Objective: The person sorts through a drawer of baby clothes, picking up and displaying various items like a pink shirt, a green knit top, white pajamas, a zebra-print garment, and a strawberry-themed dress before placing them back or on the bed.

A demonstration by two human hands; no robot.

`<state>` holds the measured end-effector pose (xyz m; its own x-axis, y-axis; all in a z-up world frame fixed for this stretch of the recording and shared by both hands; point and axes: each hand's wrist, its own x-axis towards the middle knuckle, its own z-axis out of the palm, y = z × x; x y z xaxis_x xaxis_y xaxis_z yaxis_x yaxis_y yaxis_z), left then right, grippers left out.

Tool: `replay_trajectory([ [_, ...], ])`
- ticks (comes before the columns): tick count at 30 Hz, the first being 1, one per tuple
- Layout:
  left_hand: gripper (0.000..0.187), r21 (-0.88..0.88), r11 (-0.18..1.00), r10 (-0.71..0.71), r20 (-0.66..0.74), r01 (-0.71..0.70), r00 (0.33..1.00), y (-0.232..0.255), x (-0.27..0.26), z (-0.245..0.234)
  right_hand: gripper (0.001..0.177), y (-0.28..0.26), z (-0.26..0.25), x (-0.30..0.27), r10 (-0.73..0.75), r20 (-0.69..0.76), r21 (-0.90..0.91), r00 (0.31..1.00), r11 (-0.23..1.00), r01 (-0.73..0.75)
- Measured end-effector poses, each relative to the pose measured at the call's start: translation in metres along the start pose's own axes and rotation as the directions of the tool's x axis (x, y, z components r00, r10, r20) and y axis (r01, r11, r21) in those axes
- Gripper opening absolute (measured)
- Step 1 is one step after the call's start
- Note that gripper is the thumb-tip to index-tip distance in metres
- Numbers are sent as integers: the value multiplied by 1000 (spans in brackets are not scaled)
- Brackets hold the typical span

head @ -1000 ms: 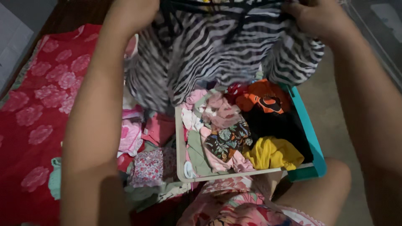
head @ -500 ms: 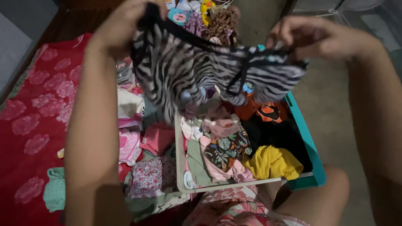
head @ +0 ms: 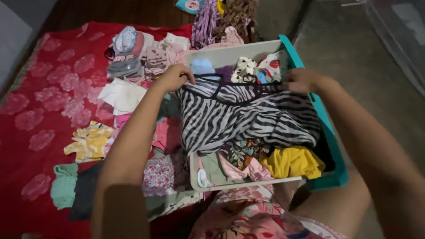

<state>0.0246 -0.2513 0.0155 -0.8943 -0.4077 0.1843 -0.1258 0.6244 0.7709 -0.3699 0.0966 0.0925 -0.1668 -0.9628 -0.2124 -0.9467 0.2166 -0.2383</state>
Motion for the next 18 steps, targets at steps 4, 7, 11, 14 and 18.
replay_trajectory([
  [4,36,286,930,202,131,-232,971,50,-14,-16,49,-4,-27,-15,-80,-73,-73,994,995,74],
  [7,44,279,960,-15,131,-23,991,87,-26,-35,51,-14,-54,-35,-159,-235,73,959,981,181],
  [11,41,171,974,-167,109,147,980,114,-28,-69,42,-33,-92,-71,-47,-340,317,939,935,161],
  [14,31,218,950,204,112,-224,972,134,-23,-109,26,-33,-113,-91,-37,-474,288,879,938,194],
  [18,34,-193,981,-1,177,35,984,196,-20,-166,26,-36,-145,-108,-12,-576,205,818,966,159],
])
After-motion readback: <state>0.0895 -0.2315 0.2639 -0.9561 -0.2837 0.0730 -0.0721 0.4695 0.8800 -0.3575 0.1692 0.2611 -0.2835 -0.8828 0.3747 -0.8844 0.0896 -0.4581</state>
